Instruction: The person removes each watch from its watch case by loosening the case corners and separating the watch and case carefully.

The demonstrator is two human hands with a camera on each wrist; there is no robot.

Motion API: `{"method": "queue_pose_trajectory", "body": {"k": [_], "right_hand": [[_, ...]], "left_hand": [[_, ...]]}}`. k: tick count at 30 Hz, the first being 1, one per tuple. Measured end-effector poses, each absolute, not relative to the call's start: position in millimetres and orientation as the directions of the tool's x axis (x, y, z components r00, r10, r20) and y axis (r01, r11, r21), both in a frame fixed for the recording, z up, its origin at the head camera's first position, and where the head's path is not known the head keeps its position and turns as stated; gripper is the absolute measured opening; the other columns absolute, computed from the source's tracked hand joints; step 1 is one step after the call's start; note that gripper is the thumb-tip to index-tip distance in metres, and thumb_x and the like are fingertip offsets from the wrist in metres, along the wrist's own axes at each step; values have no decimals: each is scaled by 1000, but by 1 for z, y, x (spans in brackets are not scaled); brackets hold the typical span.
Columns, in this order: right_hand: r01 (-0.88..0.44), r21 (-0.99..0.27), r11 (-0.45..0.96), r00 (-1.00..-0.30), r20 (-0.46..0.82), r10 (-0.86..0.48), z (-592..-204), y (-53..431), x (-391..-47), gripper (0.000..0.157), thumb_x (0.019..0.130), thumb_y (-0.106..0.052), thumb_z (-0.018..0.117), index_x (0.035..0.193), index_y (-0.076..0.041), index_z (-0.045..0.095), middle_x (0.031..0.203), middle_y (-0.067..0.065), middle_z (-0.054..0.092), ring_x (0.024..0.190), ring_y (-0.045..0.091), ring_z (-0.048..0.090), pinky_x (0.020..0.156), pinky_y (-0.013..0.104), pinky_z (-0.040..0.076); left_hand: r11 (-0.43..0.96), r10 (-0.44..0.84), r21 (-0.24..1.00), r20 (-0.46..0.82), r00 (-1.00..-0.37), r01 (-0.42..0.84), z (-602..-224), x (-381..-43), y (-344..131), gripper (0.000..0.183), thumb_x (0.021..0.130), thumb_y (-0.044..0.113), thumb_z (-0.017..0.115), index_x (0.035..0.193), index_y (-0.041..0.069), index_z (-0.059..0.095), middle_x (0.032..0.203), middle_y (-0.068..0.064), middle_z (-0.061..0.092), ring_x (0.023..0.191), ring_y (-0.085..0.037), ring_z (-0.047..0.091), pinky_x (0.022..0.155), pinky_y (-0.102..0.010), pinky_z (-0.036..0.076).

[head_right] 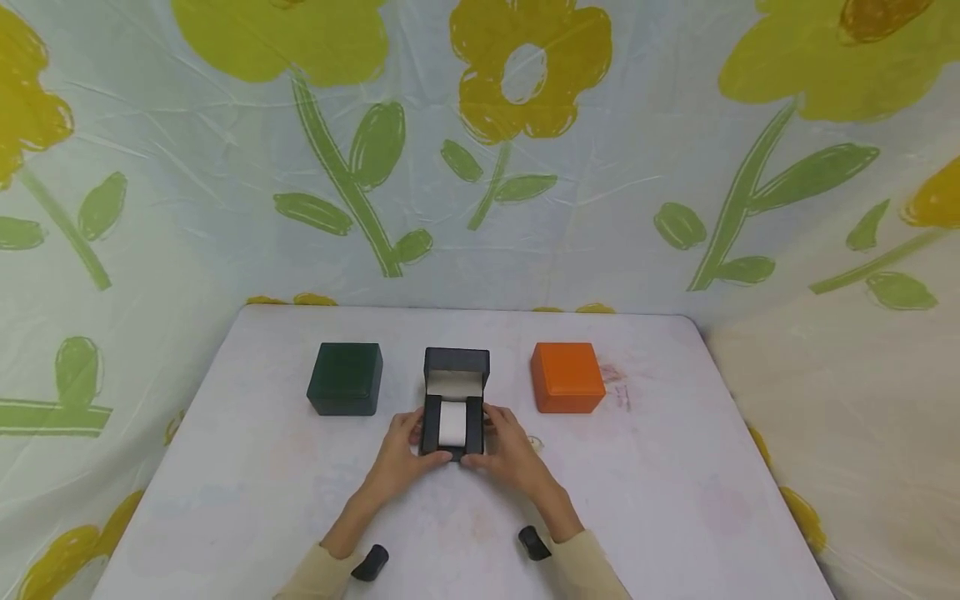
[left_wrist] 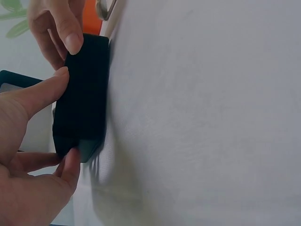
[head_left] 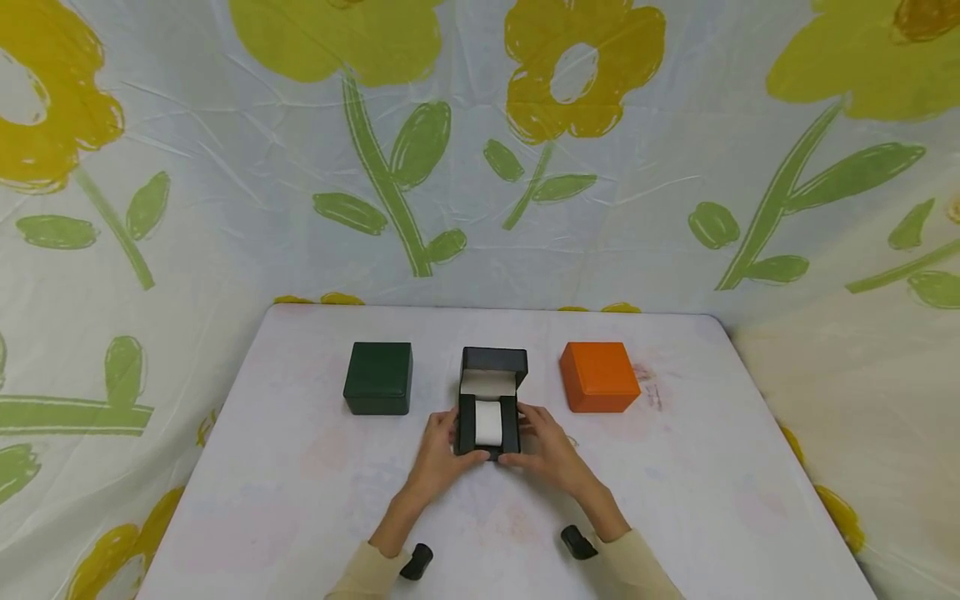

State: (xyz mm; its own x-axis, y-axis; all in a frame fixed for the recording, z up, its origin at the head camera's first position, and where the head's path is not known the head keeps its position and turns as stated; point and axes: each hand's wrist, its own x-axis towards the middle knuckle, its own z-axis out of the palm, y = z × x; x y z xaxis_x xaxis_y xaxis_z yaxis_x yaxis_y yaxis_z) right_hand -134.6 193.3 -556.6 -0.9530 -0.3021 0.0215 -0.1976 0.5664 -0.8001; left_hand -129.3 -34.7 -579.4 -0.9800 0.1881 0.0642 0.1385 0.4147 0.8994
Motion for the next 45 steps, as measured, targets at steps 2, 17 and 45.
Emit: {"method": "queue_pose_trajectory", "body": {"k": [2,17,45], "right_hand": [[-191,-805,562,-955,20,-296,-556,192,-138,91,78,-17,93,151,5,43,142,19,51,118,35,64,101,47,52],[-152,-817,557,-966,5,-257,-555,186,-159,86,78,-7,91,149,7,45,138,23,52,120,39,62,103,46,50],[-155,-794,588,-986,82,-148,-557,183,-183,74,80,2,86,142,15,48,128,31,54,114,44,63,101,53,50]], "left_hand": [[408,175,904,57,-983,125,-579,-132,-35,89,81,20,90,148,-14,41,131,-25,47,105,-30,56,90,-42,52],[373,132,924,38,-991,85,-580,-153,-31,89,81,18,90,148,-14,42,132,-25,47,106,-31,56,93,-46,51],[358,35,932,42,-999,52,-574,-185,-12,81,81,14,90,146,-8,47,128,-20,55,114,-34,57,96,-48,50]]}}
